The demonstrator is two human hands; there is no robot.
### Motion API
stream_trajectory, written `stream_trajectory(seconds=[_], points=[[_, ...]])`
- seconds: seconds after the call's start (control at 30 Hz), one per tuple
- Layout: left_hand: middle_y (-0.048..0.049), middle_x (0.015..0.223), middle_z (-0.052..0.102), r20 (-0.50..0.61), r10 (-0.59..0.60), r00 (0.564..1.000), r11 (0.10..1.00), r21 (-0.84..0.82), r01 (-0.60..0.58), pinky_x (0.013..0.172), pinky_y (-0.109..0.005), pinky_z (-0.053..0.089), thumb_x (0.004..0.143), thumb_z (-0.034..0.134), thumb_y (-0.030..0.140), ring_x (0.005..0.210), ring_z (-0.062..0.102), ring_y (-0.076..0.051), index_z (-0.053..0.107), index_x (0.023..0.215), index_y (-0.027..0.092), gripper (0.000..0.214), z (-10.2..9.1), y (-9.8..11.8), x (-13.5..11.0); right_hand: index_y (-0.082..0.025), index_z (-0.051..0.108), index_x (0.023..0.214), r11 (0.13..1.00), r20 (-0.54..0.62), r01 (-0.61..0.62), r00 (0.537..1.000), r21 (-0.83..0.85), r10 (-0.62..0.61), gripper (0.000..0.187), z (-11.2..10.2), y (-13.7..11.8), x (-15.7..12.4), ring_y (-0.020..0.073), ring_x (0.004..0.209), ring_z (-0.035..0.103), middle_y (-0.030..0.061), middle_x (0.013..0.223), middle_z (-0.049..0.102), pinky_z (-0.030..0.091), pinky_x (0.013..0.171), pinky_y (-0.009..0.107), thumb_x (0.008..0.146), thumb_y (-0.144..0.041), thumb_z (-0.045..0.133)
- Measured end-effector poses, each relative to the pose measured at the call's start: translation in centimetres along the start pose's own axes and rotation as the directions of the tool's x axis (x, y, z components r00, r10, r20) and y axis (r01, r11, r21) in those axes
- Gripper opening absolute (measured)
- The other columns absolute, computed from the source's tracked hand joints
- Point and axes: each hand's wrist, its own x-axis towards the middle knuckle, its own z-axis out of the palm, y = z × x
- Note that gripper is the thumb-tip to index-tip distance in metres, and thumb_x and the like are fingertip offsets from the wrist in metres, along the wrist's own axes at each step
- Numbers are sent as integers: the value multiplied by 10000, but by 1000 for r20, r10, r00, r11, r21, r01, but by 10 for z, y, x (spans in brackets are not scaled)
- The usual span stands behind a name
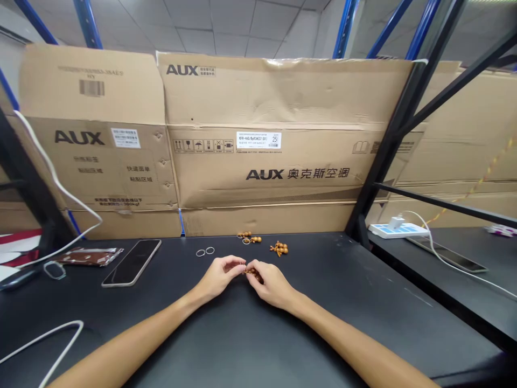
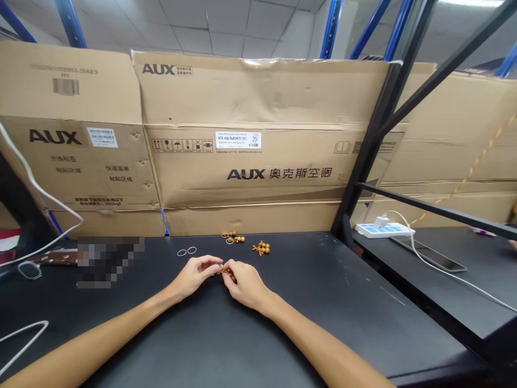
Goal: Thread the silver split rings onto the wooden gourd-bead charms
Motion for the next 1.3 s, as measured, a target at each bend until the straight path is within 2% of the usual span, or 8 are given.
stream_trajectory(seconds=[0.23,0.4,0.67,0.83,0.93,1.17,1.3], points=[[-62,886,715,0,-10,1000,1000,4,10,793,-319,500,813,612,388,794,651,-185,665,990,142,308,-1,0,0,-201,620,857,999,-17,-9,1000,46,10,151,1,-1,2,145,659,510,5,673,587,384,603,239,885,-190,473],[-64,881,708,25,27,999,1000,5,-27,780,-313,500,815,613,375,787,647,-183,659,997,139,302,0,-4,0,-192,608,800,992,10,-15,1000,125,14,154,2,-2,2,141,701,516,9,730,590,405,634,244,875,-167,476],[-56,876,702,-56,95,994,978,191,-83,782,-310,499,828,598,372,803,641,-195,678,989,170,271,6,6,-7,-194,618,816,956,122,-52,992,289,17,191,-2,-2,3,147,775,552,11,812,630,428,715,260,911,-252,463],[-74,936,694,-25,68,997,994,83,-65,769,-310,526,816,614,368,826,656,-200,665,995,156,282,7,7,-7,-185,619,833,889,176,-93,984,448,14,213,-5,0,4,146,772,555,9,810,623,431,738,263,913,-314,470],[-72,922,695,-8,75,997,997,34,-75,781,-311,525,812,626,352,833,659,-201,670,974,146,266,8,6,-7,-176,610,829,842,209,-142,977,520,35,233,-4,3,5,128,710,530,2,773,604,423,690,245,908,-354,482],[-75,918,708,73,34,997,997,-75,-29,815,-337,518,785,659,377,851,664,-213,678,951,138,292,8,8,-4,-176,586,782,793,226,-200,971,575,81,267,-3,7,6,104,613,462,-26,686,548,379,603,222,876,-419,529],[-76,953,696,96,46,994,994,-105,-36,847,-338,503,790,655,370,880,652,-206,666,1013,142,319,6,9,-3,-176,556,766,760,210,-204,973,617,90,283,-4,7,7,105,613,450,-20,696,541,378,598,223,867,-439,529]])
